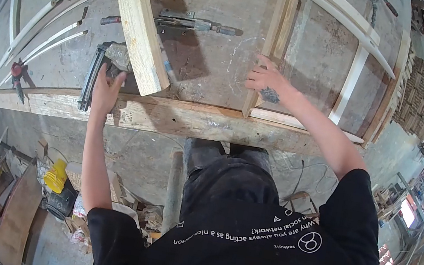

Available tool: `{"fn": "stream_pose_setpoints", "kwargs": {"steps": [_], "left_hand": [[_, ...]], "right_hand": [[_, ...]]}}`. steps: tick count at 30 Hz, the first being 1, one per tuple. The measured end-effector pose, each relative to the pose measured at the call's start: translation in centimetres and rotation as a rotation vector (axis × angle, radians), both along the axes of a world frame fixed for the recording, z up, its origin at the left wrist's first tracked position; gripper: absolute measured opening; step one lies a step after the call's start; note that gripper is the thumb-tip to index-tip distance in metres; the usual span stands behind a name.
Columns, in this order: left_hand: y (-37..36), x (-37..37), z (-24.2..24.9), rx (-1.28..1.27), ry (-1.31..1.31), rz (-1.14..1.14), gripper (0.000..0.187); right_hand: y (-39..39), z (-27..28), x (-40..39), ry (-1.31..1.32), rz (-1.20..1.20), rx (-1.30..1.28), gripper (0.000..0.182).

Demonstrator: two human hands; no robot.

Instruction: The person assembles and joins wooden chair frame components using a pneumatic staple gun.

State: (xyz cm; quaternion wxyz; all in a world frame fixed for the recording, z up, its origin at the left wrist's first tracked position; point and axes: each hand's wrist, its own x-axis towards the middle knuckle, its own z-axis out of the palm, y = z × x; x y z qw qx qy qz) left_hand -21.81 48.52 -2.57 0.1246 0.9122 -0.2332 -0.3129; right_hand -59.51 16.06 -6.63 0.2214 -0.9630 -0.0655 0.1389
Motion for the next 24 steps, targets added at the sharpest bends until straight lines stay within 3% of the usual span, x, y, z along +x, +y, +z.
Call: {"fn": "stream_pose_setpoints", "kwargs": {"steps": [4, 6, 8, 9, 10, 12, 14, 15, 18, 20, 24], "left_hand": [[1.3, 0.2, 0.7, -0.068, -0.095, -0.093, 0.077], [-1.1, -0.7, 6.3, 0.095, -0.039, 0.055, 0.074], [1.3, 0.0, 7.8, 0.078, -0.120, 0.066, 0.061], [1.9, -0.7, 10.3, 0.075, 0.024, 0.291, 0.044], [2.1, -2.4, 12.4, -0.112, 0.120, 0.530, 0.029], [2.0, -6.1, 16.8, -0.250, 0.154, 0.794, 0.032], [2.7, -9.3, 19.8, -0.290, 0.318, 0.869, 0.040], [3.0, -10.7, 19.9, -0.284, 0.395, 0.811, 0.046], [-0.5, -16.0, 17.5, -0.186, 0.722, 0.987, 0.039], [-2.4, -19.2, 13.7, -0.134, 0.779, 0.832, 0.038], [-5.1, -22.6, 6.3, -0.108, 1.158, 0.847, 0.041]], "right_hand": [[0.6, 0.0, -0.2, -0.011, -0.051, 0.044, 0.012], [0.5, 0.2, -0.3, -0.006, -0.050, 0.047, 0.012], [0.3, -0.2, -0.4, -0.005, -0.056, 0.062, 0.011], [0.3, -0.5, -0.5, -0.005, -0.061, 0.076, 0.011], [0.4, -0.8, -0.6, -0.005, -0.067, 0.091, 0.010], [0.2, -0.9, -0.7, -0.037, -0.075, 0.117, 0.010], [0.2, -1.3, -0.9, -0.101, -0.083, 0.128, 0.010], [0.3, -1.5, -1.0, -0.150, -0.094, 0.123, 0.010], [0.5, -1.4, -1.1, -0.149, -0.112, 0.144, 0.011], [0.3, -0.9, -0.9, -0.103, -0.103, 0.124, 0.011], [0.6, -0.8, -0.8, -0.047, -0.091, 0.068, 0.011]]}}
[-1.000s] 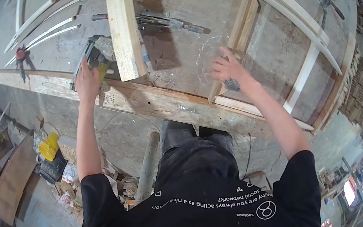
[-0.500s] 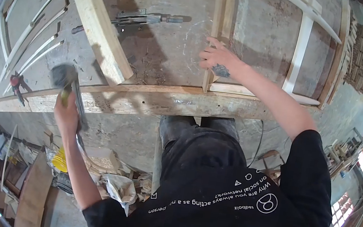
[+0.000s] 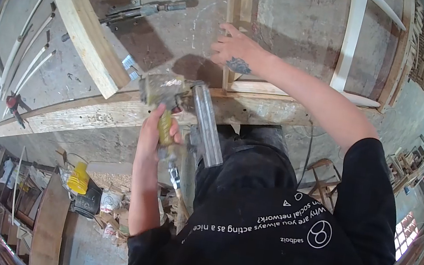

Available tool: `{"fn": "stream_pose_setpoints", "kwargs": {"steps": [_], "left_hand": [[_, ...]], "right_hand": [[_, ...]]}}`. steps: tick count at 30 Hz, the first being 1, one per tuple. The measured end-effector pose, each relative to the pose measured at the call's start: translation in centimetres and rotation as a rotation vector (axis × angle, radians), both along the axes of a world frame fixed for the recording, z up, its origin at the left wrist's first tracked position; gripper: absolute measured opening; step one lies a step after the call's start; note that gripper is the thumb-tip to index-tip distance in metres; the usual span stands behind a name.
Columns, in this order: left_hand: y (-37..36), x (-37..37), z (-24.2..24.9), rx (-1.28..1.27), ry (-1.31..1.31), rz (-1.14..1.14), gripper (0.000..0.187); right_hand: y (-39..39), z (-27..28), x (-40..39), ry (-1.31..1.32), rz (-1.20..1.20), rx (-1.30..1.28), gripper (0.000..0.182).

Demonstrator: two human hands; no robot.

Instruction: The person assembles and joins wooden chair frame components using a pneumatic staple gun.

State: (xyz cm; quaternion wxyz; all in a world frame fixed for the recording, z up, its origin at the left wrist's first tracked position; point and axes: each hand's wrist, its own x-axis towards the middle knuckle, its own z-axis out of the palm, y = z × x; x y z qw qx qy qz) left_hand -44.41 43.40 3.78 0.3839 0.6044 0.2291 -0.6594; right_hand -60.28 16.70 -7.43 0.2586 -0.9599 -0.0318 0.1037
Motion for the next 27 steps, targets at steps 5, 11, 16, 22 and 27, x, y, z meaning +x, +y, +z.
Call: {"fn": "stream_pose_setpoints", "kwargs": {"steps": [5, 11, 16, 22, 27], "left_hand": [[-2.1, -0.6, -2.5, 0.003, 0.212, 0.024, 0.043], [-3.7, 0.5, -2.6, 0.083, 0.273, 0.004, 0.043], [-4.2, 1.8, -2.3, 0.107, 0.203, -0.071, 0.045], [-6.1, 4.5, 0.8, -0.154, 0.022, 0.081, 0.050], [-14.0, 8.9, -0.3, -0.520, -0.056, 0.121, 0.055]], "right_hand": [[0.4, 0.0, 0.3, 0.016, -0.006, -0.009, 0.012], [0.7, -0.4, 0.7, 0.034, -0.012, -0.038, 0.012], [0.7, -1.6, 0.0, -0.083, -0.049, 0.025, 0.012], [-1.0, -0.2, 0.9, -0.042, 0.005, -0.200, 0.011], [-5.0, 1.6, 2.7, -0.295, -0.646, -0.137, 0.036]]}}
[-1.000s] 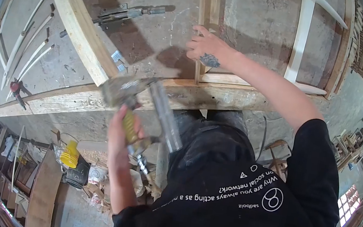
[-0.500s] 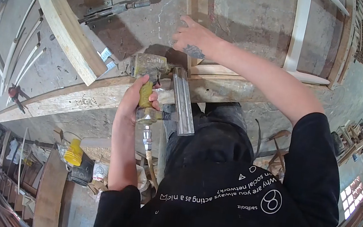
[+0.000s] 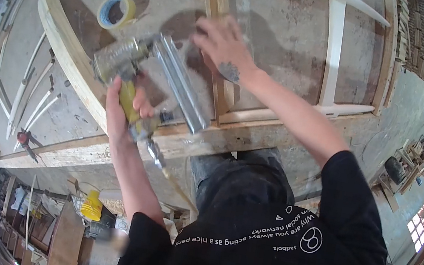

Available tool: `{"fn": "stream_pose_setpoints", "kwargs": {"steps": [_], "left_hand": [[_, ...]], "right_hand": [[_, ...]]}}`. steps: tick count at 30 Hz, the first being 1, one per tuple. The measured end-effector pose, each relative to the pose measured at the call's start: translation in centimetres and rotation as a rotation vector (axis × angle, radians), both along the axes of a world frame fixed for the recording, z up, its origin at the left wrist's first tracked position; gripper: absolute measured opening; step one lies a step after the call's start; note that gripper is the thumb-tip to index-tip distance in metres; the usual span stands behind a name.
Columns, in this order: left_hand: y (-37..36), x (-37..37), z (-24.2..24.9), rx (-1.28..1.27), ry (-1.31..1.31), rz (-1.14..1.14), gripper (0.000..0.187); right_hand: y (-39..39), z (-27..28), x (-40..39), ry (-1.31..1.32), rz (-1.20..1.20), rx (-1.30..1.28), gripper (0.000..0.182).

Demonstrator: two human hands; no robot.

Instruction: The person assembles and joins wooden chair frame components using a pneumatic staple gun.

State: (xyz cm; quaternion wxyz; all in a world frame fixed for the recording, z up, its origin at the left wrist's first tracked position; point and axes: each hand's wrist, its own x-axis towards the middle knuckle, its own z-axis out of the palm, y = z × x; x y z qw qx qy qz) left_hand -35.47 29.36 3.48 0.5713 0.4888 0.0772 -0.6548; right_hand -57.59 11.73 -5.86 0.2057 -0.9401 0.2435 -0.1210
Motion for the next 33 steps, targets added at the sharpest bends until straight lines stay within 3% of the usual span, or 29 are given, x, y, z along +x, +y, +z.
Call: {"fn": "stream_pose_setpoints", "kwargs": {"steps": [1, 4, 5, 8, 9, 12, 15, 19, 22, 24, 26, 29, 30, 31, 32, 33], "left_hand": [[-2.1, 0.8, -0.7, -0.014, 0.017, 0.022, 0.054], [-8.5, 3.2, -3.0, -0.081, 0.067, 0.061, 0.053], [-10.4, 3.8, -4.1, -0.120, 0.082, 0.054, 0.053], [-15.3, 5.1, -6.8, -0.162, 0.132, 0.022, 0.053], [-16.6, 5.3, -7.6, -0.163, 0.150, 0.012, 0.053], [-19.2, 5.1, -8.3, -0.123, 0.209, -0.004, 0.052], [-20.0, 4.6, -9.0, -0.053, 0.165, -0.014, 0.050], [-18.8, 5.1, -8.6, -0.026, 0.110, 0.000, 0.049], [-15.9, 5.9, -6.2, -0.046, 0.116, 0.047, 0.057], [-13.6, 5.3, -2.8, 0.022, -0.013, 0.086, 0.060], [-10.5, 4.2, 0.2, -0.071, -0.040, 0.125, 0.059], [-4.9, 2.2, 2.5, -0.205, -0.065, 0.138, 0.044], [-3.7, 1.1, 4.0, -0.085, -0.178, 0.088, 0.037], [-2.9, -0.3, 5.7, 0.034, -0.296, 0.042, 0.030], [-2.5, -1.1, 7.4, 0.103, -0.403, -0.117, 0.025], [-1.0, -2.4, 7.5, 0.145, -0.401, -0.134, 0.034]], "right_hand": [[-0.8, 0.0, 0.6, 0.061, -0.189, 0.059, 0.071], [-1.4, -1.9, 2.4, -0.054, -0.641, 0.238, 0.101], [-1.5, -3.3, 2.6, -0.010, -0.641, 0.279, 0.120], [-1.2, -5.1, 3.1, 0.110, -0.632, 0.228, 0.116], [-1.2, -5.5, 3.0, 0.011, -0.624, 0.242, 0.114], [-1.2, -5.7, 3.0, 0.038, -0.598, 0.231, 0.113], [-1.3, -4.5, 3.1, 0.076, -0.579, 0.241, 0.101], [-1.4, -4.0, 3.6, 0.140, -0.597, 0.269, 0.102], [-1.5, -4.5, 3.6, 0.155, -0.604, 0.275, 0.110], [-1.5, -3.5, 3.4, 0.169, -0.590, 0.304, 0.113], [-2.0, -2.6, 2.7, 0.110, -0.570, 0.343, 0.113], [-3.3, -1.5, 0.2, -0.031, -0.559, 0.469, 0.099], [-4.0, -1.2, -1.0, -0.110, -0.549, 0.537, 0.096], [-4.7, -0.6, -2.0, -0.144, -0.609, 0.389, 0.079], [-5.9, -0.2, -3.3, -0.234, -0.697, 0.444, 0.074], [-7.2, 0.1, -4.8, -0.328, -0.780, 0.496, 0.069]]}}
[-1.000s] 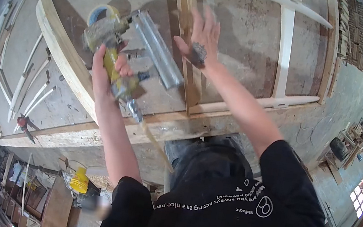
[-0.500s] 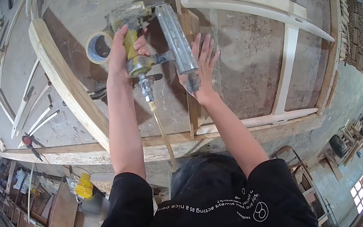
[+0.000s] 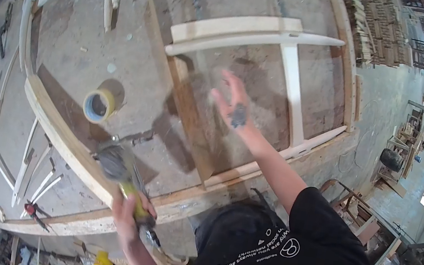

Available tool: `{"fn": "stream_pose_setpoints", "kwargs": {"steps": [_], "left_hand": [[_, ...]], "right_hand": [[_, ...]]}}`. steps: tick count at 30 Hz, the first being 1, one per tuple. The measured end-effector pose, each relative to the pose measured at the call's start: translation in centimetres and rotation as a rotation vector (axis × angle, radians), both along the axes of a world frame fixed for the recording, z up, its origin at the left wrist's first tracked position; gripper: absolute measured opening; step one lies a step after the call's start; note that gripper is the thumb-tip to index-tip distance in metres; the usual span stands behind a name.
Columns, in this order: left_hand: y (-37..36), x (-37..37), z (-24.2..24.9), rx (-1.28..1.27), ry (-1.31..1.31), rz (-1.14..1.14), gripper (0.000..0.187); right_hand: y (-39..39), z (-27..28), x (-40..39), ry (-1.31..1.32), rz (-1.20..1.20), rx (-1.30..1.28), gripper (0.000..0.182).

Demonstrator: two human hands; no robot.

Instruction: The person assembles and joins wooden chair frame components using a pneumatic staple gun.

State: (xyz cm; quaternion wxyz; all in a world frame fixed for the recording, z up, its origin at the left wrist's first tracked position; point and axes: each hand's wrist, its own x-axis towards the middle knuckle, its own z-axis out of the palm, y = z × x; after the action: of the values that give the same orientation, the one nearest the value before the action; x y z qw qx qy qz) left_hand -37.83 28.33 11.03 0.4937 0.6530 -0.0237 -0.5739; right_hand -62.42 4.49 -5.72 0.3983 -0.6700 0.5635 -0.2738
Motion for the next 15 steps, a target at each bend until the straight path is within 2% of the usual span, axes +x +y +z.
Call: {"fn": "stream_pose_setpoints", "kwargs": {"steps": [1, 2, 3, 5, 7, 8, 9, 12, 15], "left_hand": [[1.3, -0.9, 0.0, 0.088, -0.016, -0.063, 0.055], [2.6, -1.6, -1.0, 0.157, -0.095, -0.193, 0.071], [3.2, -2.6, -1.7, 0.215, -0.242, -0.352, 0.074], [4.1, -5.2, -2.9, 0.347, -0.549, -0.643, 0.079], [5.6, -6.9, -5.6, 0.399, -0.855, -0.834, 0.084], [6.2, -7.6, -7.1, 0.433, -1.009, -0.925, 0.087], [6.6, -8.2, -8.5, 0.453, -1.035, -0.913, 0.087], [6.9, -9.5, -10.4, 0.539, -1.093, -0.881, 0.088], [8.5, -10.2, -11.0, 0.449, -1.286, -0.804, 0.081]], "right_hand": [[-1.6, 0.1, -1.7, -0.091, -0.096, 0.029, 0.064], [-3.7, -1.1, -4.0, -0.076, -0.147, -0.068, 0.058], [-6.3, -2.5, -6.2, -0.065, -0.199, -0.161, 0.052], [-11.5, -2.2, -9.6, -0.134, -0.290, -0.148, 0.044], [-17.8, -2.3, -12.3, -0.043, -0.270, -0.315, 0.052], [-20.7, -1.1, -12.8, -0.073, -0.297, -0.250, 0.059], [-23.4, 0.1, -13.2, -0.102, -0.322, -0.179, 0.068], [-32.9, -2.4, -15.0, -0.183, -0.570, 0.199, 0.086], [-41.3, -0.6, -13.7, -0.511, -0.544, 0.818, 0.098]]}}
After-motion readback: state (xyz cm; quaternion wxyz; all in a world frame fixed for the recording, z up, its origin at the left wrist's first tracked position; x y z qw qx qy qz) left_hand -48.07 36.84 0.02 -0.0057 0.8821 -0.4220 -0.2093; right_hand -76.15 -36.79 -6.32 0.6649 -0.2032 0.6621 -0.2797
